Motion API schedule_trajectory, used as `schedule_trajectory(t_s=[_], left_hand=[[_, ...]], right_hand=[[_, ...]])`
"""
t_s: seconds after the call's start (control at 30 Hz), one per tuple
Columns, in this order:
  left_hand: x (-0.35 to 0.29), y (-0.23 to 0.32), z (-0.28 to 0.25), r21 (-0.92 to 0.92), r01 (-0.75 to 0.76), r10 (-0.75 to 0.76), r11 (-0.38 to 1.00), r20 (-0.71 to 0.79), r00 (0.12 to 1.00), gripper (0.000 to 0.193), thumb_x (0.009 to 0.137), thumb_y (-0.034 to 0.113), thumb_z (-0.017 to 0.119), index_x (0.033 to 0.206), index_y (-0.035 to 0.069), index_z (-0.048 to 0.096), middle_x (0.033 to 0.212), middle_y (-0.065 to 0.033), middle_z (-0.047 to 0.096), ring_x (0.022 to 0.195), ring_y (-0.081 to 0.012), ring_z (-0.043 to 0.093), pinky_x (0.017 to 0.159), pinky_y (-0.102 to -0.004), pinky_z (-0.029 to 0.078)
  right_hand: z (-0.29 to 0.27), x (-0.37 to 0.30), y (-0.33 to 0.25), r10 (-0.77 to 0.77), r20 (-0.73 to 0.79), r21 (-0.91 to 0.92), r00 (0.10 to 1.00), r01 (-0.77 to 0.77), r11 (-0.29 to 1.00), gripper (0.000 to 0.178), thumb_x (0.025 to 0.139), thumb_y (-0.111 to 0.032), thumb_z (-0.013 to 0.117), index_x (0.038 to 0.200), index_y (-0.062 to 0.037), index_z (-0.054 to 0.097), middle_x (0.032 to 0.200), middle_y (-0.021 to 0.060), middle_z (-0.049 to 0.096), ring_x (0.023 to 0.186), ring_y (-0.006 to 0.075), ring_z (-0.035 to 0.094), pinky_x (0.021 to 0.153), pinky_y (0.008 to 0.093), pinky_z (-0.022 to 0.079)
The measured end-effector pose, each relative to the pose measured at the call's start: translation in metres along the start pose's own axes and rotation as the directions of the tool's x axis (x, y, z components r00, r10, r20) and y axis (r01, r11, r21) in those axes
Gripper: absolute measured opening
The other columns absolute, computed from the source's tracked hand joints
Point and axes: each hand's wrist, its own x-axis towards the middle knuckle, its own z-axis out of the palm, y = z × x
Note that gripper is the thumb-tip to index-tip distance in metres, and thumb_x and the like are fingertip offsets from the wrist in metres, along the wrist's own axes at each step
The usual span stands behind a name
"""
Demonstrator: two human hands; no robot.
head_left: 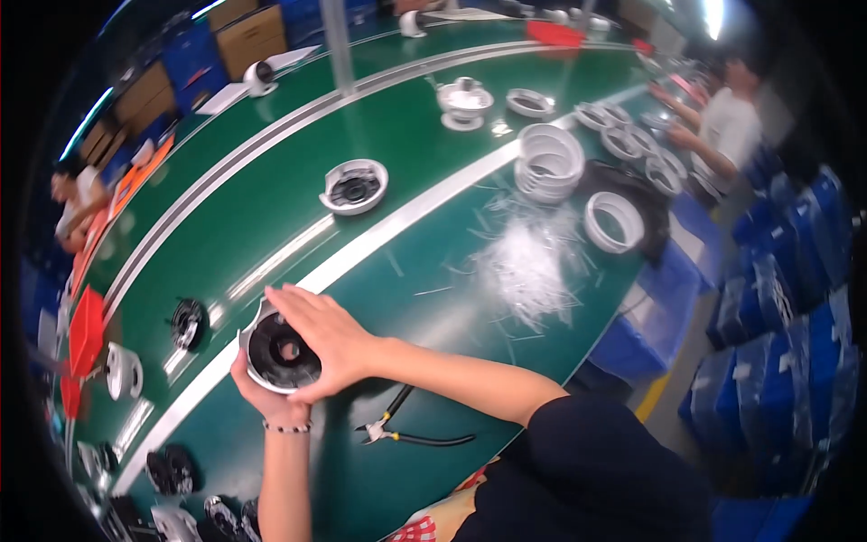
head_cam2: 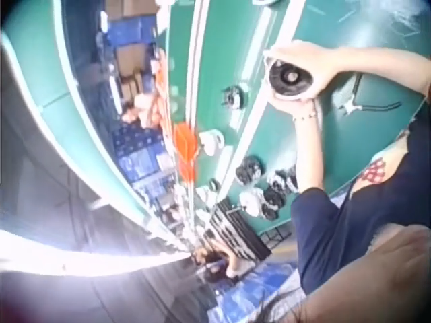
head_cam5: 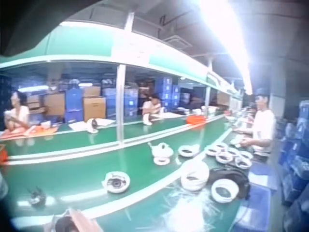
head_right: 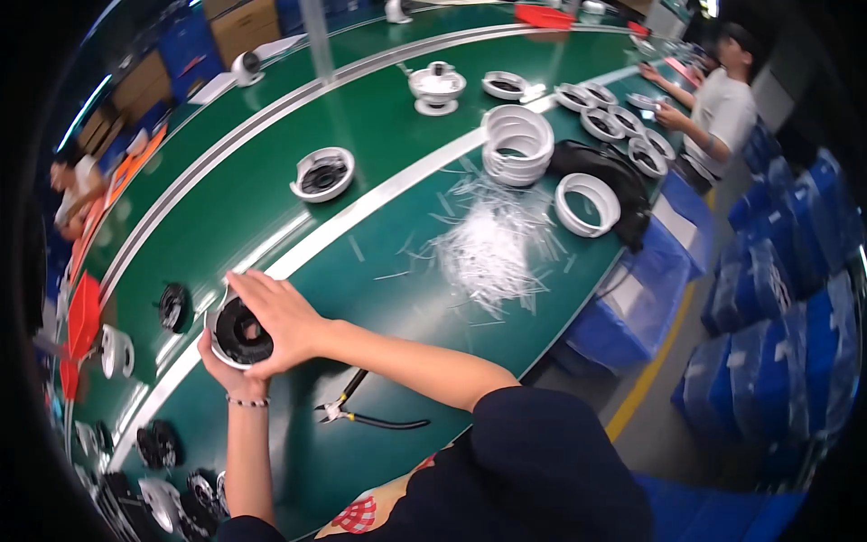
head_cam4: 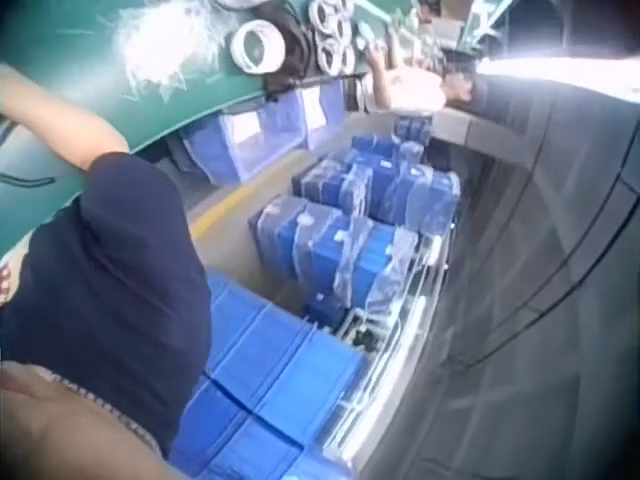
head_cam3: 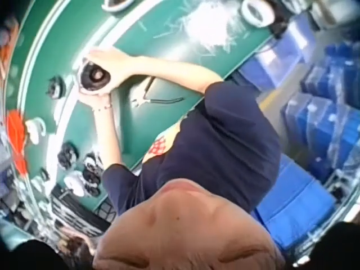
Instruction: Assembling circular electronic components on a factory production line.
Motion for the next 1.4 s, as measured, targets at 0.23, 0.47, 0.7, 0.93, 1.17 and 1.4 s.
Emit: schedule_trajectory(t_s=[0.23,0.47,0.7,0.93,1.17,1.4], left_hand=[[0.14,-0.019,0.001,0.027,0.125,-0.125,0.992,0.018,0.992,0.041,0.078,0.027,0.04,0.109,0.0,0.047,0.111,-0.0143,0.053,0.101,-0.0272,0.051,0.092,-0.0423,0.038],[0.23,0.023,-0.082,0.153,0.022,-0.01,0.988,-0.079,0.997,0.021,0.082,0.022,0.043,0.089,0.004,0.051,0.092,-0.0112,0.057,0.091,-0.0234,0.054,0.086,-0.0379,0.041],[0.2,0.077,-0.066,0.958,-0.151,0.458,0.244,0.023,0.888,0.045,0.077,0.031,0.056,0.109,0.0,0.053,0.108,-0.0156,0.056,0.102,-0.0248,0.052,0.087,-0.032,0.039],[0.184,0.142,-0.161,0.905,0.303,0.589,-0.299,-0.075,0.805,0.065,0.065,0.021,0.059,0.124,0.004,0.037,0.103,-0.0199,0.056,0.097,-0.0341,0.053,0.088,-0.0356,0.04],[0.114,0.133,-0.134,0.699,0.135,0.277,0.702,-0.443,0.853,0.041,0.074,-0.001,0.05,0.115,0.0,0.044,0.095,-0.0157,0.057,0.082,-0.0265,0.059,0.069,-0.0382,0.053],[-0.004,0.126,-0.116,0.549,-0.098,0.286,0.83,-0.268,0.92,0.026,0.08,-0.003,0.046,0.106,-0.002,0.045,0.1,-0.0111,0.053,0.087,-0.0192,0.056,0.072,-0.0344,0.051]], right_hand=[[-0.134,-0.071,0.022,0.062,-0.384,-0.5,0.921,-0.264,0.824,0.08,0.064,-0.033,0.069,0.126,0.0005,0.032,0.13,0.0211,0.031,0.121,0.0359,0.028,0.099,0.043,0.023],[-0.276,-0.198,0.055,0.255,-0.612,-0.739,0.749,-0.656,0.154,0.039,0.061,-0.018,0.069,0.094,0.0004,0.06,0.098,0.016,0.055,0.093,0.0326,0.051,0.083,0.0387,0.04],[-0.303,-0.235,0.066,0.345,-0.63,-0.69,0.696,-0.705,0.164,0.01,0.068,-0.007,0.059,0.075,0.0002,0.06,0.071,0.0177,0.059,0.068,0.0335,0.057,0.065,0.0391,0.044],[-0.268,-0.164,-0.013,0.2,-0.748,-0.579,0.633,-0.769,0.27,0.011,0.071,-0.002,0.06,0.081,0.0008,0.06,0.077,0.0145,0.057,0.066,0.0242,0.052,0.059,0.0305,0.042],[-0.11,-0.042,-0.03,-0.068,0.048,-0.502,0.997,0.082,0.861,0.014,0.064,0.002,0.061,0.076,-0.0037,0.061,0.078,0.0093,0.062,0.073,0.0256,0.06,0.064,0.0338,0.047],[-0.013,-0.014,0.0,-0.023,0.58,-0.167,0.814,0.147,0.975,0.014,0.064,-0.002,0.061,0.078,-0.0023,0.06,0.083,0.0101,0.062,0.077,0.0299,0.059,0.068,0.0339,0.048]])
